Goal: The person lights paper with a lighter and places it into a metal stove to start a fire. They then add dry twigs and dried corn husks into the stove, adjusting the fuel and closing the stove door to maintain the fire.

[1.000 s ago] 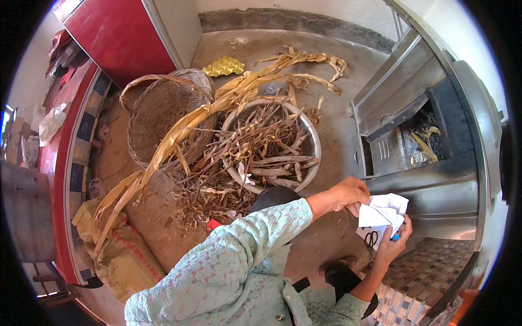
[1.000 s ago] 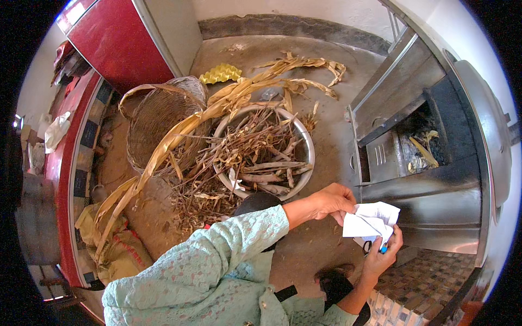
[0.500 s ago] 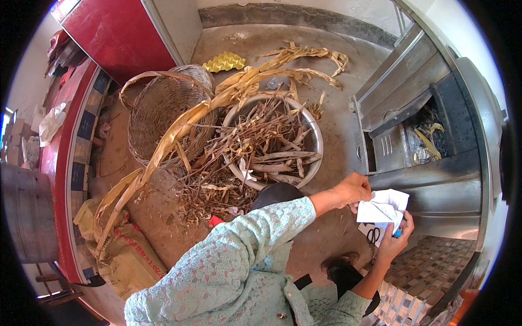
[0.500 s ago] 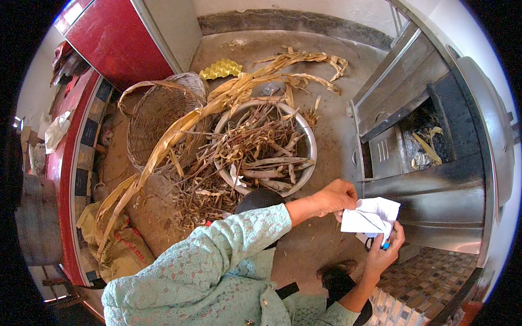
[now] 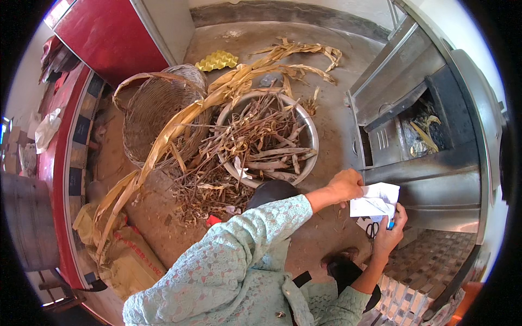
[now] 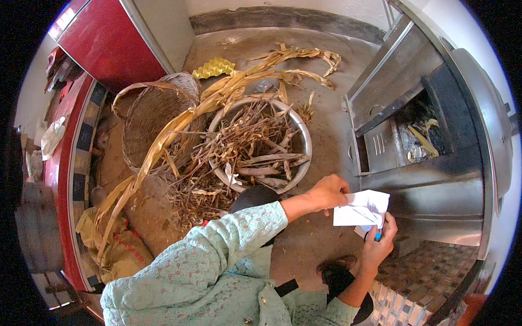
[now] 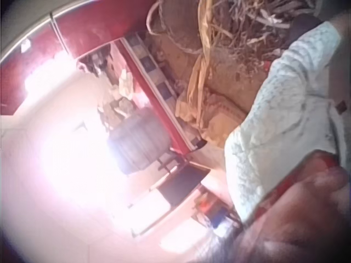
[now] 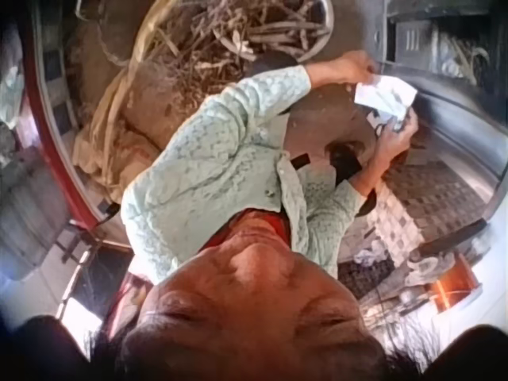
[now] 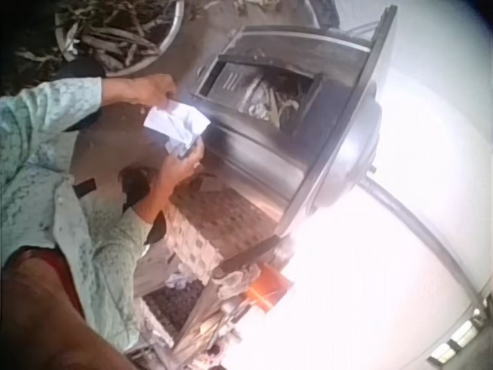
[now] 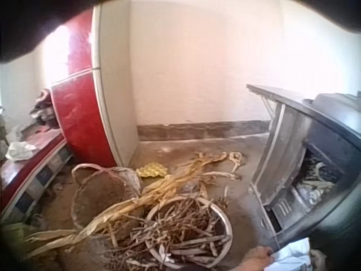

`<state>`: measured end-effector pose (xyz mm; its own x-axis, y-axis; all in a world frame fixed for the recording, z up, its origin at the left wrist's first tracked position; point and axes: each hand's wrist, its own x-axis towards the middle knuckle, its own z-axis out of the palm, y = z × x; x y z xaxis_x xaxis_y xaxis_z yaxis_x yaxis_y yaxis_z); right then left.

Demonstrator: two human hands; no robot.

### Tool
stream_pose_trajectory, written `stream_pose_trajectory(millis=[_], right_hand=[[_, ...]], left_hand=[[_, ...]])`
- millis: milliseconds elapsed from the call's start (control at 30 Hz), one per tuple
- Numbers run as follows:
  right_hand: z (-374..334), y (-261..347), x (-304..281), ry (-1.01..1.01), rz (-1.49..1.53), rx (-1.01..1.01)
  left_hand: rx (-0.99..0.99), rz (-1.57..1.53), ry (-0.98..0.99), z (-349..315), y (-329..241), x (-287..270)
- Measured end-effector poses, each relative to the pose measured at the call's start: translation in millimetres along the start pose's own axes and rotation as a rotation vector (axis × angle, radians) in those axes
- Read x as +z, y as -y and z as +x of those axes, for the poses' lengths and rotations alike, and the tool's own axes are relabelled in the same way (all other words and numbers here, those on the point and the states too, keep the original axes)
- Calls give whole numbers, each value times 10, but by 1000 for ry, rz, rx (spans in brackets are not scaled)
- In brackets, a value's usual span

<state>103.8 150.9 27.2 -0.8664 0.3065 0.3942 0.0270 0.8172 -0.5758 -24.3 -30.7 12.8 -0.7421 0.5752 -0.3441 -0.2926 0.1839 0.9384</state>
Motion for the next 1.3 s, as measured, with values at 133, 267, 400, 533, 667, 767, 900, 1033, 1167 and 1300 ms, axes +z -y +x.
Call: stream_pose_trajectory(millis=[133,267,400,533,667,767,900,1033,1167,1300], right_hand=[[26,94,0,-45,29,55],[109,126,-13,-166,99,27],[131,-23,62,-184,557,257],[89,-24,111,-140,588,281],[52,51,141,-50,600,234],[85,45,120,-93,630,287],[126,161,-26,-104,832,483],[115,102,-17,-94,901,425],[124,96,16,-62,807,384],[147,130,-43,0,827,463]], left_hand=[[-30,-503,105,88,68,-23],[120,-818,49,133,46,-109],[100,-658,31,129,63,-110],[111,-378,327,107,73,1],[116,-340,269,37,21,107],[60,-404,196,29,-2,19],[106,-504,68,35,-45,-67],[170,-569,-18,13,-136,-68],[191,-617,-54,23,-112,-142],[176,-622,-93,22,-140,-161]])
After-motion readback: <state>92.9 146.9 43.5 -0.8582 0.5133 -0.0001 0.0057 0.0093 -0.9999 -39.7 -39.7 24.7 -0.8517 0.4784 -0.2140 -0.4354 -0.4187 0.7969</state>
